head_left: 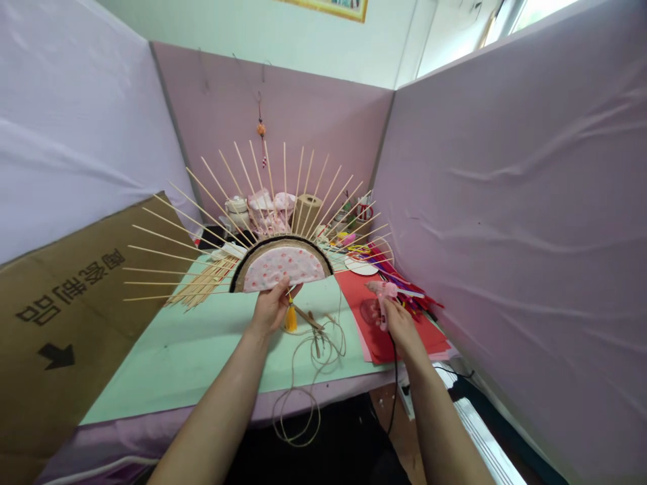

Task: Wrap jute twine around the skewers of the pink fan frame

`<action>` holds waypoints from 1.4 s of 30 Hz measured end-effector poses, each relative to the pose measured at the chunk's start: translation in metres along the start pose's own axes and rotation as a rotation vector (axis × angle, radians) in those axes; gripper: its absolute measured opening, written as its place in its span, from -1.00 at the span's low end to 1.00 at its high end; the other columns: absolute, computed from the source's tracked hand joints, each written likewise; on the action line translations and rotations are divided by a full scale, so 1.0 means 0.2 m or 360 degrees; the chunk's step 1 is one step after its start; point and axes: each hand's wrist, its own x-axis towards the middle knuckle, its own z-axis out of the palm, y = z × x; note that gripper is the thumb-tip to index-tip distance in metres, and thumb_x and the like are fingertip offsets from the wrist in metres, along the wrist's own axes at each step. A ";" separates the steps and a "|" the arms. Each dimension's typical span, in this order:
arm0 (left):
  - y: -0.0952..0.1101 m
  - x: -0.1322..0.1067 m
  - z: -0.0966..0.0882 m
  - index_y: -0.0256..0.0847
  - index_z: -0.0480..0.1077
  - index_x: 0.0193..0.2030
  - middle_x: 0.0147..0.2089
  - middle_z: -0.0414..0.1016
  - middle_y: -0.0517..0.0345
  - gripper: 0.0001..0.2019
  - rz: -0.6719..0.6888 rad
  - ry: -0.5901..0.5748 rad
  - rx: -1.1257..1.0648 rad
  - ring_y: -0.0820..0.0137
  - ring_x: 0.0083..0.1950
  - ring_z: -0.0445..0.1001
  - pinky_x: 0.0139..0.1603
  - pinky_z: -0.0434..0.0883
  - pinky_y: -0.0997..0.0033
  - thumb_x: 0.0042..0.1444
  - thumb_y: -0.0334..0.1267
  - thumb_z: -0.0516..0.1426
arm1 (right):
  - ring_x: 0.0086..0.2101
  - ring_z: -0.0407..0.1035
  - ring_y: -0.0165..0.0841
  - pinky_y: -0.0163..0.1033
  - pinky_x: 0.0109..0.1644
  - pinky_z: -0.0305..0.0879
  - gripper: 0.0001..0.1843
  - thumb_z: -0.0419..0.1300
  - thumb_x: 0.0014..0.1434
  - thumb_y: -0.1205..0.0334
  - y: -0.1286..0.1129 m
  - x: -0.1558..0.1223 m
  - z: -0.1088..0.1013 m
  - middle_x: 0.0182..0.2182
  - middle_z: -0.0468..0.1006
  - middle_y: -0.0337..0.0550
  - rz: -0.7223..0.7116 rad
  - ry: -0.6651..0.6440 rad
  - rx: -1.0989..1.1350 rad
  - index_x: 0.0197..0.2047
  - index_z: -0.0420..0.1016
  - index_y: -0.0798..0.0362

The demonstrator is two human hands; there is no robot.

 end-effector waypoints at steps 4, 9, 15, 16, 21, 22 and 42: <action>0.00 0.00 0.00 -0.19 0.47 -0.36 -0.34 0.60 0.26 -0.75 0.0002 0.0013 0.0005 0.47 -0.26 0.56 0.04 0.51 0.22 -0.19 -0.39 0.40 | -0.56 0.29 -0.43 -0.34 -0.51 0.23 -0.56 0.17 0.10 -0.19 -0.09 -0.15 0.02 -0.47 0.49 -0.19 0.0162 -0.0173 0.0701 -0.28 0.49 0.06; 0.00 0.01 -0.02 -0.20 0.47 -0.36 -0.32 0.61 0.25 -0.78 -0.0022 -0.0006 0.0010 0.45 -0.22 0.57 0.10 0.47 0.19 -0.15 -0.38 0.39 | -0.54 0.28 -0.45 -0.36 -0.48 0.22 -0.49 0.13 0.15 -0.25 -0.14 -0.27 0.08 -0.48 0.45 -0.21 0.0000 -0.0235 0.0701 -0.21 0.50 0.08; 0.00 0.01 -0.04 -0.19 0.48 -0.30 -0.28 0.62 0.25 -0.78 -0.0063 -0.0054 0.0030 0.44 -0.19 0.57 0.11 0.46 0.21 -0.11 -0.38 0.37 | -0.49 0.30 -0.38 -0.29 -0.44 0.28 -0.30 0.02 0.14 -0.37 -0.08 -0.30 0.16 -0.47 0.48 -0.12 -0.0092 -0.0130 0.0404 -0.17 0.56 0.14; 0.00 0.00 -0.04 -0.19 0.48 -0.30 -0.28 0.62 0.25 -0.78 -0.0060 -0.0060 0.0039 0.43 -0.19 0.57 0.11 0.46 0.21 -0.10 -0.38 0.37 | -0.49 0.31 -0.36 -0.27 -0.43 0.29 -0.28 0.01 0.14 -0.37 -0.07 -0.31 0.16 -0.48 0.48 -0.12 -0.0100 -0.0119 0.0363 -0.16 0.57 0.14; -0.01 -0.01 -0.03 -0.20 0.48 -0.32 -0.29 0.61 0.25 -0.80 -0.0057 -0.0068 0.0065 0.42 -0.19 0.57 0.13 0.44 0.19 -0.10 -0.37 0.37 | -0.41 0.37 -0.29 -0.23 -0.38 0.32 -0.26 0.00 0.13 -0.38 -0.03 -0.31 0.19 -0.42 0.52 -0.07 -0.0137 -0.0033 0.0250 -0.09 0.56 0.13; -0.01 -0.01 -0.02 -0.20 0.48 -0.33 -0.29 0.61 0.25 -0.80 -0.0058 -0.0063 0.0061 0.43 -0.20 0.57 0.13 0.45 0.19 -0.11 -0.37 0.37 | -0.43 0.36 -0.29 -0.23 -0.38 0.31 -0.26 -0.01 0.13 -0.38 -0.03 -0.31 0.19 -0.42 0.51 -0.07 -0.0134 -0.0034 0.0238 -0.08 0.55 0.13; 0.00 -0.02 -0.01 -0.21 0.47 -0.36 -0.32 0.60 0.23 -0.81 -0.0064 -0.0074 0.0063 0.42 -0.21 0.56 0.11 0.45 0.18 -0.12 -0.37 0.37 | -0.45 0.35 -0.29 -0.20 -0.37 0.31 -0.27 -0.05 0.15 -0.38 -0.07 -0.31 0.20 -0.42 0.52 -0.06 -0.0229 -0.0008 0.0092 -0.13 0.54 0.14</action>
